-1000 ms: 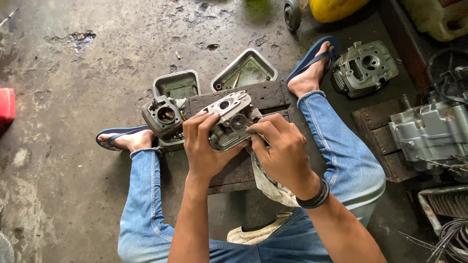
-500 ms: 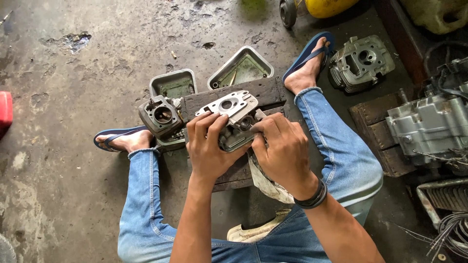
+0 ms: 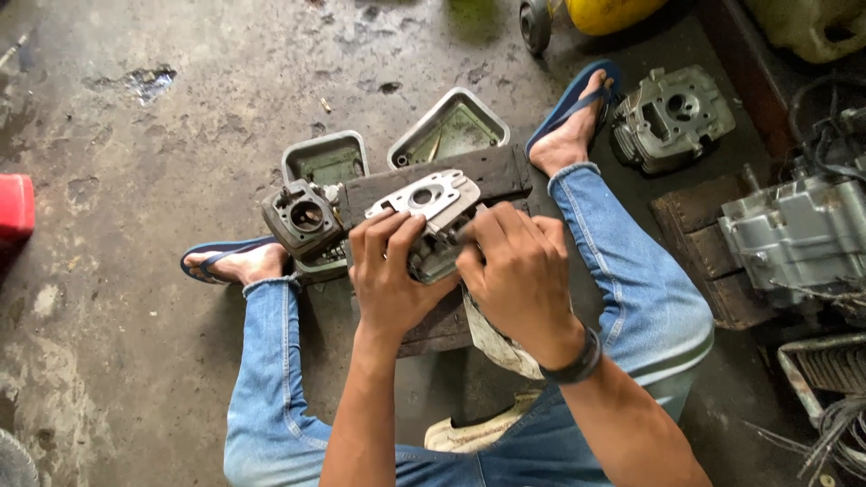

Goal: The person sits on the floor and uses a small metal tool to scrape and clean the surface of a disassembled engine cylinder head. They wipe the part with a cloth and continue to work on the internal surfaces of the metal component.

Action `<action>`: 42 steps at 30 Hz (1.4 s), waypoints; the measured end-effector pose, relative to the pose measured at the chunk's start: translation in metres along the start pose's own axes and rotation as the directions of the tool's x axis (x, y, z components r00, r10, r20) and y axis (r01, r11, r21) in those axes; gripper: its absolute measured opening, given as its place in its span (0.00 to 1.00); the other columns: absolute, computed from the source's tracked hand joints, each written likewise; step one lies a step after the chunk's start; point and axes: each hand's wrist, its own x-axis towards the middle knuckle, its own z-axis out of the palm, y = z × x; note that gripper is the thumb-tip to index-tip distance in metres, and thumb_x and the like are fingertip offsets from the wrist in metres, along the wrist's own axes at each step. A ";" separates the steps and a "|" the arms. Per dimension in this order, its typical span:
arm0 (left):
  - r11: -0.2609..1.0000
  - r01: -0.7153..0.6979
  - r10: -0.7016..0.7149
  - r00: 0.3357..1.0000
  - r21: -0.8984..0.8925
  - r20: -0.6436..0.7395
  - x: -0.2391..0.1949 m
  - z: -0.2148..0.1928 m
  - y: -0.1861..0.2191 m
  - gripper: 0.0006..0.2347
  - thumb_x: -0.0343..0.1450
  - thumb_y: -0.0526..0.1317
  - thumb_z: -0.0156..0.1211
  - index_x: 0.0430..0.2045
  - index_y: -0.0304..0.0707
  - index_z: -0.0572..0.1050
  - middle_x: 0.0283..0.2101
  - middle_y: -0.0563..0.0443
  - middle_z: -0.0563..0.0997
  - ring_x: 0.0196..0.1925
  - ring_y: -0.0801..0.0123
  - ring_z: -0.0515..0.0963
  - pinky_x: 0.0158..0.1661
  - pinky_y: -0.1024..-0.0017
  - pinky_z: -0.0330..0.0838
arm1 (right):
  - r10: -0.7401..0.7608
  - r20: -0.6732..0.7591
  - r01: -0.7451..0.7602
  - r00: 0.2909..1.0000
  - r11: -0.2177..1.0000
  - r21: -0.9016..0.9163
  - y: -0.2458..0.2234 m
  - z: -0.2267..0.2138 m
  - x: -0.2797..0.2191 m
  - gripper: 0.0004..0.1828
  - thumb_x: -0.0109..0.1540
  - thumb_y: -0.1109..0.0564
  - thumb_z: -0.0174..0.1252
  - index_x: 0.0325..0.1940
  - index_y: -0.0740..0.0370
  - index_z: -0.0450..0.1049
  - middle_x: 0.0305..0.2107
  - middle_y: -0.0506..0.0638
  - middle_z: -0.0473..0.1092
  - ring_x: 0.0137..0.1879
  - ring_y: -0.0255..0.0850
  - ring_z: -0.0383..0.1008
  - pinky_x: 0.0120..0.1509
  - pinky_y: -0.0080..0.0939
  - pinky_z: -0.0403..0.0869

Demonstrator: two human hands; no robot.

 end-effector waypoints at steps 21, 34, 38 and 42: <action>0.999 0.027 -0.027 1.000 -0.038 0.001 -0.002 0.003 0.002 0.35 0.51 0.52 0.84 0.51 0.42 0.77 0.49 0.47 0.76 0.55 0.45 0.75 0.56 0.53 0.74 | 0.039 0.114 -0.043 0.993 0.998 0.035 0.011 -0.007 0.007 0.03 0.59 0.54 0.58 0.35 0.43 0.74 0.29 0.39 0.68 0.38 0.38 0.77 0.54 0.43 0.67; 0.998 0.050 -0.049 0.998 -0.048 0.028 -0.002 0.002 0.001 0.34 0.52 0.54 0.83 0.51 0.45 0.77 0.49 0.50 0.76 0.57 0.48 0.75 0.53 0.54 0.78 | -0.025 0.095 0.030 0.995 0.998 -0.049 0.006 -0.011 0.005 0.05 0.59 0.55 0.58 0.35 0.43 0.74 0.29 0.39 0.68 0.38 0.37 0.75 0.54 0.44 0.66; 0.998 0.058 -0.057 0.998 -0.024 0.025 0.000 -0.001 0.003 0.34 0.51 0.54 0.83 0.50 0.45 0.77 0.49 0.51 0.76 0.56 0.49 0.75 0.52 0.55 0.79 | -0.047 0.104 0.056 0.993 0.995 -0.086 0.005 -0.010 0.006 0.04 0.58 0.54 0.58 0.35 0.44 0.74 0.29 0.39 0.68 0.38 0.37 0.76 0.55 0.45 0.65; 0.998 0.052 -0.051 0.998 -0.024 0.031 0.001 -0.003 0.006 0.34 0.52 0.54 0.83 0.51 0.44 0.77 0.49 0.50 0.76 0.57 0.47 0.75 0.53 0.53 0.78 | -0.023 0.066 0.025 0.998 0.999 -0.042 0.005 -0.011 0.003 0.05 0.59 0.53 0.59 0.37 0.41 0.74 0.31 0.39 0.70 0.41 0.36 0.76 0.57 0.43 0.65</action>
